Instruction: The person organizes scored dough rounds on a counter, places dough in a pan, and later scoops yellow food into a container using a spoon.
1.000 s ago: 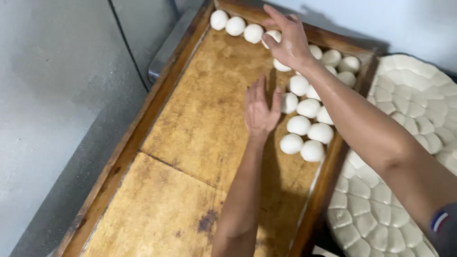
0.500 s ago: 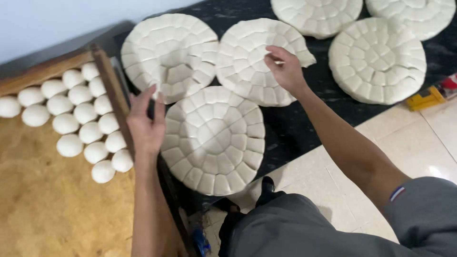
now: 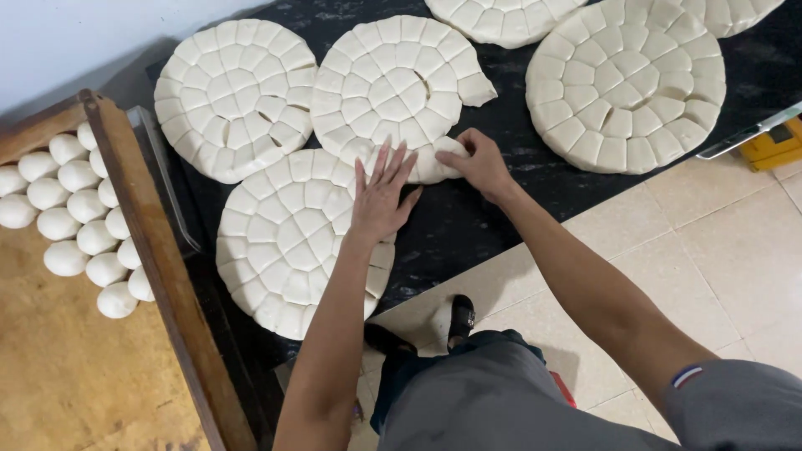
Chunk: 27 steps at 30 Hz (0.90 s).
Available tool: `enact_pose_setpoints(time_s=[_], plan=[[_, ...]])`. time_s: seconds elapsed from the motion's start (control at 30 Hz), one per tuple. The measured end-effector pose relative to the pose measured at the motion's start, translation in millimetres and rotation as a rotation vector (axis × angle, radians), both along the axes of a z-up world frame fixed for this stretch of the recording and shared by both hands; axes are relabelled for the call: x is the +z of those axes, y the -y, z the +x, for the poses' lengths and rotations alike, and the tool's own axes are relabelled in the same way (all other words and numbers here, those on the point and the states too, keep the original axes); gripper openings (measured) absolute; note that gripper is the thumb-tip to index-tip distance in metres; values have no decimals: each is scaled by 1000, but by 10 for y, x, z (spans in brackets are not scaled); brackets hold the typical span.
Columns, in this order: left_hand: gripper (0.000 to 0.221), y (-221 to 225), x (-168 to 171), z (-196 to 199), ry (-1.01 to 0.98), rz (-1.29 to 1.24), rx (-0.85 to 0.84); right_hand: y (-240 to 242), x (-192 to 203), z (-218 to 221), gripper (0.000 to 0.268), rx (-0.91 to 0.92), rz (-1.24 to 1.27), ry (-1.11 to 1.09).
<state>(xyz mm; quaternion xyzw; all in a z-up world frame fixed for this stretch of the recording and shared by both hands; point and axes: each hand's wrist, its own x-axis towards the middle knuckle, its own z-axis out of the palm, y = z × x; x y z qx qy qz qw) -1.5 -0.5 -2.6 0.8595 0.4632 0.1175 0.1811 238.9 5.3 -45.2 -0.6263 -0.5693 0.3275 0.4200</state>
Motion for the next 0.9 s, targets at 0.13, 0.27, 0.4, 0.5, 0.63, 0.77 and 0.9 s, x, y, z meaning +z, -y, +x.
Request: enact_pose_setpoints(time_s=[0.13, 0.27, 0.4, 0.5, 0.63, 0.77, 0.9], plan=[[71, 9, -49, -3, -48, 64, -24, 232, 16, 382, 39, -102, -6, -614], [74, 9, -51, 5, -94, 66, -30, 634, 476, 482, 39, -238, 65, -568], [80, 31, -43, 21, -121, 62, -35, 949, 293, 473, 23, -234, 276, 139], [82, 1, -20, -27, -130, 60, -42, 806, 236, 342, 15, -132, 357, 545], [85, 52, -7, -8, -117, 73, -55, 360, 183, 72, 19, -265, 361, 704], [86, 71, -13, -35, -113, 82, -58, 849, 110, -269, 17, -181, 382, 604], [88, 68, -31, -62, -95, 86, -62, 1338, 141, -14, 13, -17, 338, 709]])
